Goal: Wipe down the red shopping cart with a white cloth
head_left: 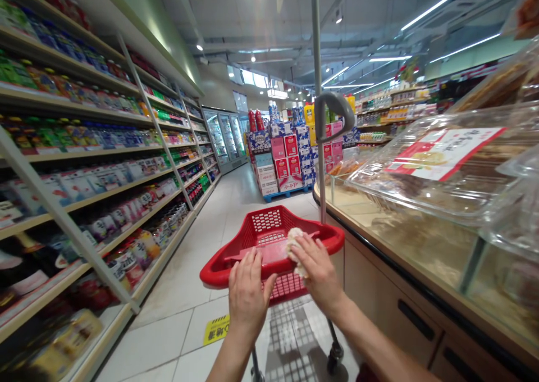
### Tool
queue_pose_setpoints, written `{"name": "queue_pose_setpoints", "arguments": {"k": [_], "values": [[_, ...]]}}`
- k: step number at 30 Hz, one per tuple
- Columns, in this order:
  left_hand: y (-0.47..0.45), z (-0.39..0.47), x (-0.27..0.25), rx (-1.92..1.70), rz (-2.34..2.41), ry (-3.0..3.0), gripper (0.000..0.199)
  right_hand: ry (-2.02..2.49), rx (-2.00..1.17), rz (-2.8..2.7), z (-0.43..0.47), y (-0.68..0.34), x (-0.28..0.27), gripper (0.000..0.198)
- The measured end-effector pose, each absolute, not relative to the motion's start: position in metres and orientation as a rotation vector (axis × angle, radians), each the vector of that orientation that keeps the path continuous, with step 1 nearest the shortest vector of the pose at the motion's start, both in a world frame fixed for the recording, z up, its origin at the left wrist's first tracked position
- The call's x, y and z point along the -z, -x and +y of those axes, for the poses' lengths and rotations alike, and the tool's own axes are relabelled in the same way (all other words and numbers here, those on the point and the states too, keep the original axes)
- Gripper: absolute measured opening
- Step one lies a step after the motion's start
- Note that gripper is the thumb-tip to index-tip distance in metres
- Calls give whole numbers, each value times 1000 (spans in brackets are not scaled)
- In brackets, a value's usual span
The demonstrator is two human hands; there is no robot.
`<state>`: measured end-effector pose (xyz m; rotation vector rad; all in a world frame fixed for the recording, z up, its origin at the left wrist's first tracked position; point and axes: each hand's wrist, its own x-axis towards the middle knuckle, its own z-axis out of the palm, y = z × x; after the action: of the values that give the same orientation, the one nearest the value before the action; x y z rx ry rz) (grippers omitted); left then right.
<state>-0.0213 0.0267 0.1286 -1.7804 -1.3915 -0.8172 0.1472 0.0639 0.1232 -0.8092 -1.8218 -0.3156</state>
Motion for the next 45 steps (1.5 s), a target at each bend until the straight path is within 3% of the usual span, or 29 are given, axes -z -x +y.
{"name": "queue_pose_setpoints", "arguments": {"k": [6,12,17,21,26,32,37,45], "values": [[20,28,-127,840,-1403,1757,42,749,323,-1866,64,-142,-125,44],[21,30,-127,844,-1420,1791,45,849,208,-1974,57,-127,-135,62],[21,29,-126,887,-1425,1790,44,857,230,-1950,82,-171,-123,47],[18,29,-125,913,-1449,1800,43,973,206,-1776,79,-173,-119,47],[20,28,-127,873,-1440,1813,42,721,176,-1988,56,-138,-120,47],[25,27,-127,851,-1439,1811,45,935,176,-1736,71,-158,-119,51],[22,28,-126,833,-1475,1819,42,715,186,-1956,54,-127,-124,47],[49,20,-137,734,-1511,1886,54,897,227,-1834,77,-173,-115,48]]}}
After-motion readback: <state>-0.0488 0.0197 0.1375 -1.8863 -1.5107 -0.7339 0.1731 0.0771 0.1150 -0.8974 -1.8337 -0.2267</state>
